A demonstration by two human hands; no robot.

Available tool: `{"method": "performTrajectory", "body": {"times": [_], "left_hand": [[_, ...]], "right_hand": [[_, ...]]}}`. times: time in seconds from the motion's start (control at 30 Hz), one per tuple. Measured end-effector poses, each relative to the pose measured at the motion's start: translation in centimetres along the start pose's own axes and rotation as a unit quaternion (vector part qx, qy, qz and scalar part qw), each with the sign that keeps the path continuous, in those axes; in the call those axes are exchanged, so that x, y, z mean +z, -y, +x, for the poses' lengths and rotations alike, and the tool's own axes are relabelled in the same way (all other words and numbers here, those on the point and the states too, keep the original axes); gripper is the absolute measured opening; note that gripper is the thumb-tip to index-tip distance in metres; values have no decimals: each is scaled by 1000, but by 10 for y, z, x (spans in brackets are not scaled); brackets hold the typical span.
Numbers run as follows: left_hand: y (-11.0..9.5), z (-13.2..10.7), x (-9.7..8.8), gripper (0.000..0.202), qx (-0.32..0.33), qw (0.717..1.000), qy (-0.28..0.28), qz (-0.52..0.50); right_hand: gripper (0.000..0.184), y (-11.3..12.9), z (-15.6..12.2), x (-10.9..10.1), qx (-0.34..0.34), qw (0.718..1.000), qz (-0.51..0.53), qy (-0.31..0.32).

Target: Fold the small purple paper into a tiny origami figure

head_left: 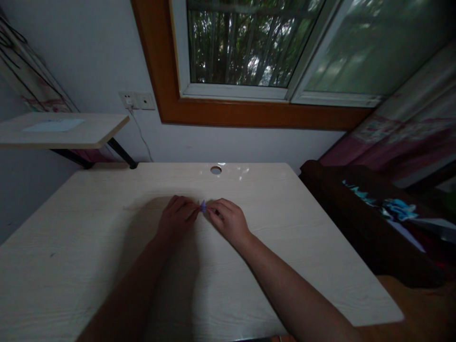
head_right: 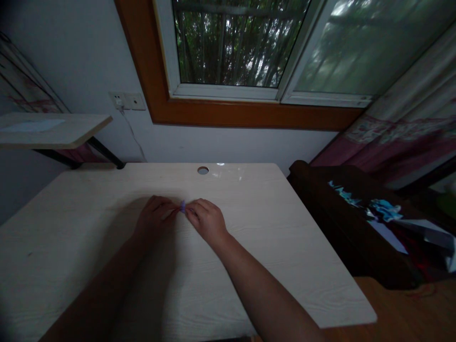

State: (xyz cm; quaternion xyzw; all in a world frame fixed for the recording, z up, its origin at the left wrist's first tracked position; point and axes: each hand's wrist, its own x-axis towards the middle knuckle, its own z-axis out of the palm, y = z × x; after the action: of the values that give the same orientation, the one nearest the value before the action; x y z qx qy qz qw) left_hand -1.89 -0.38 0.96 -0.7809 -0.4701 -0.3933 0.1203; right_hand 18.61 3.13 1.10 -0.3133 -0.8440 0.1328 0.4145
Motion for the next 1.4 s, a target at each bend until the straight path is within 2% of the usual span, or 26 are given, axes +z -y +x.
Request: {"method": "performTrajectory", "body": {"times": [0.2, 0.53, 0.77, 1.03, 1.4], "left_hand": [[1, 0, 1, 6, 5, 1000, 4, -6], [-3, 1, -1, 6, 56, 998, 29, 4], [-5, 2, -1, 5, 52, 998, 24, 3], [-6, 2, -2, 11, 33, 999, 9, 0], [-8, 3, -1, 6, 30, 999, 27, -15]], "right_hand": [[11, 0, 1, -1, -4, 1000, 13, 3], [12, 3, 5, -7, -38, 999, 6, 15], [11, 0, 4, -4, -44, 999, -4, 22], [10, 0, 4, -4, -57, 998, 14, -7], [9, 1, 3, -3, -50, 999, 13, -6]]}}
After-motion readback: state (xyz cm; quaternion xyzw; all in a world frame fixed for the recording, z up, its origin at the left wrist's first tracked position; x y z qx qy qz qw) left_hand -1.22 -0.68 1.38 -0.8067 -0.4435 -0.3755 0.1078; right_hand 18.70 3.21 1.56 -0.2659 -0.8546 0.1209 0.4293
